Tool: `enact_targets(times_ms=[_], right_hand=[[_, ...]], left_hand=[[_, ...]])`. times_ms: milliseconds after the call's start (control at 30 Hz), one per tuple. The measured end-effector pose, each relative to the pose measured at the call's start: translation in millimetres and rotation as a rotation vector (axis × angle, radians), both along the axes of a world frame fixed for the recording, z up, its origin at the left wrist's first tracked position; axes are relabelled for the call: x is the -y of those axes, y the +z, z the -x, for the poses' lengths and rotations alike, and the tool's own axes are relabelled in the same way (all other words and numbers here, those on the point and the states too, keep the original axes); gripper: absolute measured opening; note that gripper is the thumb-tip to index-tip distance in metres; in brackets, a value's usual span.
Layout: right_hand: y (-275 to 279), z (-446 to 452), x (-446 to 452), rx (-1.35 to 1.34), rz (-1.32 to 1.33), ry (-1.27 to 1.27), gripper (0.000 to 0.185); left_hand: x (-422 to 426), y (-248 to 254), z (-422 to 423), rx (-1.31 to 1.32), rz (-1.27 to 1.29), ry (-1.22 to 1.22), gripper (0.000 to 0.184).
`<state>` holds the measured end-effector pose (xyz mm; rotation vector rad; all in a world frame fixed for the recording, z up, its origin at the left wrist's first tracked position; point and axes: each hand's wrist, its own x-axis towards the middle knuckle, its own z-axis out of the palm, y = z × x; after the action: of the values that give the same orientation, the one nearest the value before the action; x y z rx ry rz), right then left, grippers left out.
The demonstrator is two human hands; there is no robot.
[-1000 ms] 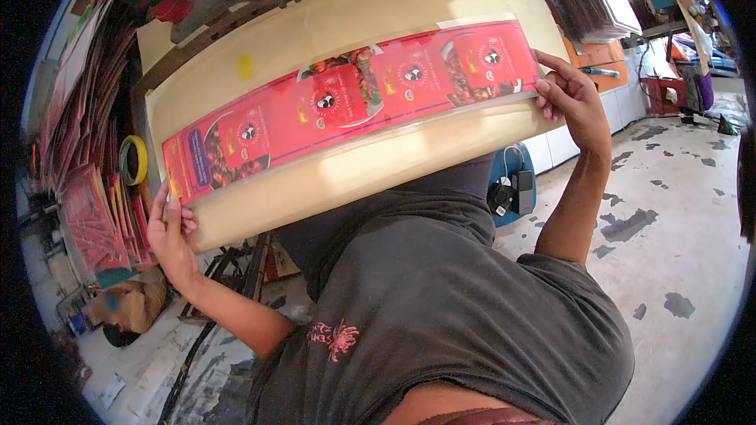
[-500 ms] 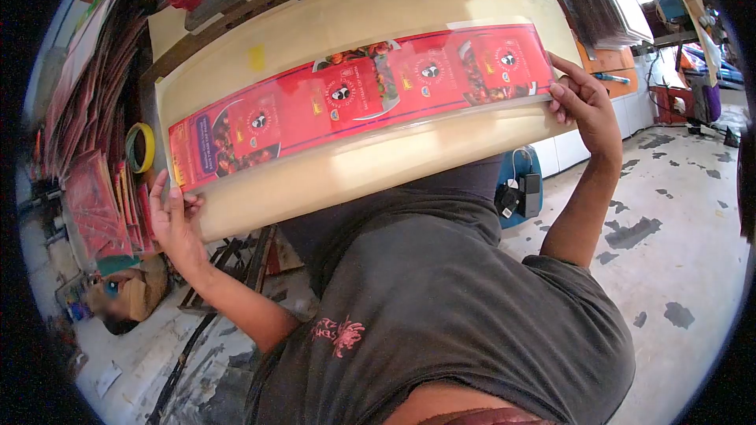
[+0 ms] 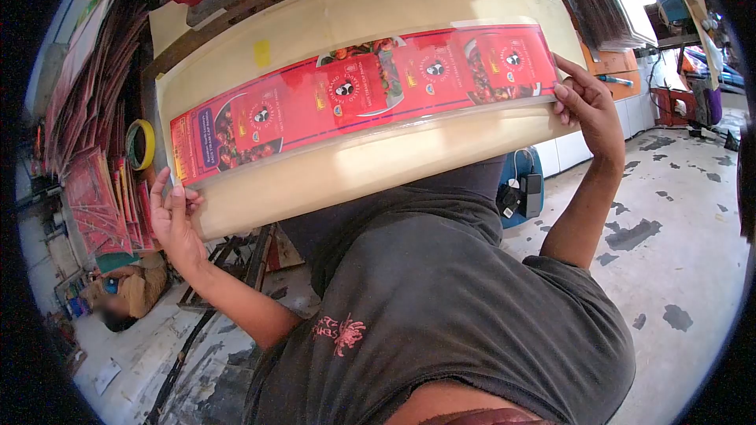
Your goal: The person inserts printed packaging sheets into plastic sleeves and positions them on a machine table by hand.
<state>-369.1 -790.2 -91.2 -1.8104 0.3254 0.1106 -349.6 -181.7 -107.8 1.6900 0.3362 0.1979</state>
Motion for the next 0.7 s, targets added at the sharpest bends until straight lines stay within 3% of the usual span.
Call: enact_targets(times_ms=[200, 467, 700], right_hand=[[5.5, -1.8, -2.7, -0.016, 0.003, -0.009, 0.051], [8.3, 1.2, -6.0, 0.009, -0.056, -0.031, 0.051], [-1.7, 7.2, 1.1, 0.110, -0.144, 0.005, 0.051]], left_hand=[[1.4, 2.8, -0.8, -0.018, -0.019, -0.056, 0.050], [-10.6, 4.0, -2.8, -0.177, -0.056, 0.071, 0.039], [5.0, 0.8, -2.2, -0.056, -0.113, 0.100, 0.024]])
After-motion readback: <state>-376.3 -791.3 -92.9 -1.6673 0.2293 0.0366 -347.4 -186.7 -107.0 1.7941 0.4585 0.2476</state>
